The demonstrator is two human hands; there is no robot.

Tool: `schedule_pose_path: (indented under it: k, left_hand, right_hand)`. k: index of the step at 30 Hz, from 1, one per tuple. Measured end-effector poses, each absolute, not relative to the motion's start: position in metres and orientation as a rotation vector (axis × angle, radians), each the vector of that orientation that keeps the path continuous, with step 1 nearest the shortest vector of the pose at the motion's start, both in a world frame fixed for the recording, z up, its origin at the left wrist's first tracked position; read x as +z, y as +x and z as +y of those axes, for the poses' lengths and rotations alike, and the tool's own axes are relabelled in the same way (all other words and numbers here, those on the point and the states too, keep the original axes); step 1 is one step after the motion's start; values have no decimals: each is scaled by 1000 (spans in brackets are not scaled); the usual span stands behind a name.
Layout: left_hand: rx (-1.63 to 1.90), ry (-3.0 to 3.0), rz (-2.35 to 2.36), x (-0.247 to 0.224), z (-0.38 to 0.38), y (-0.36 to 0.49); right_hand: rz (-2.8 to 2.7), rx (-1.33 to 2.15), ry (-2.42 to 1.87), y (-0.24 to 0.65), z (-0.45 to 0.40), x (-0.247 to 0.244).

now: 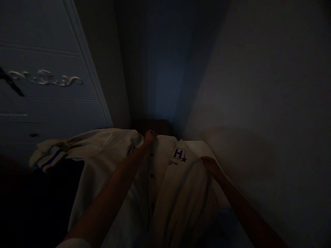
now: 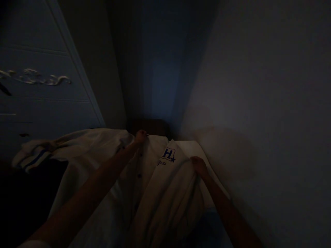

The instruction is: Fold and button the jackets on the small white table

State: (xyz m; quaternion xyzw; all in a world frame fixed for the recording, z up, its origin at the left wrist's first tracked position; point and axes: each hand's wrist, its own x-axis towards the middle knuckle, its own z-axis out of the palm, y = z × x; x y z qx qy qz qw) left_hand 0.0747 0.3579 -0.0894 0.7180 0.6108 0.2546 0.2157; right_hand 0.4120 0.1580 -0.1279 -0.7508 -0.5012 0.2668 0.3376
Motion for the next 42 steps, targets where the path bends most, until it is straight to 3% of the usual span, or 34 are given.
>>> schedule_pose_path:
  k: [4, 10, 19, 26, 32, 42]
  left_hand:
    - [644, 2277, 1598, -98, 352, 79]
    - [331, 2643, 1234, -121, 334, 85]
    - [208, 2635, 1410, -120, 332, 73]
    - [282, 2670, 1506, -107, 249, 52]
    - [303, 2857, 1368, -130, 146, -9]
    - [329, 2749, 1543, -117, 112, -44]
  right_hand:
    - [-1449, 317, -1875, 392, 165, -118]
    - [-2151, -132, -1595, 323, 195, -114]
    - [-2338, -162, -1699, 309, 212, -168]
    - [-2341, -123, -1684, 310, 213, -167]
    - [-2361, -108, -1691, 312, 216, -169]
    - [-2338, 36, -1667, 313, 216, -155]
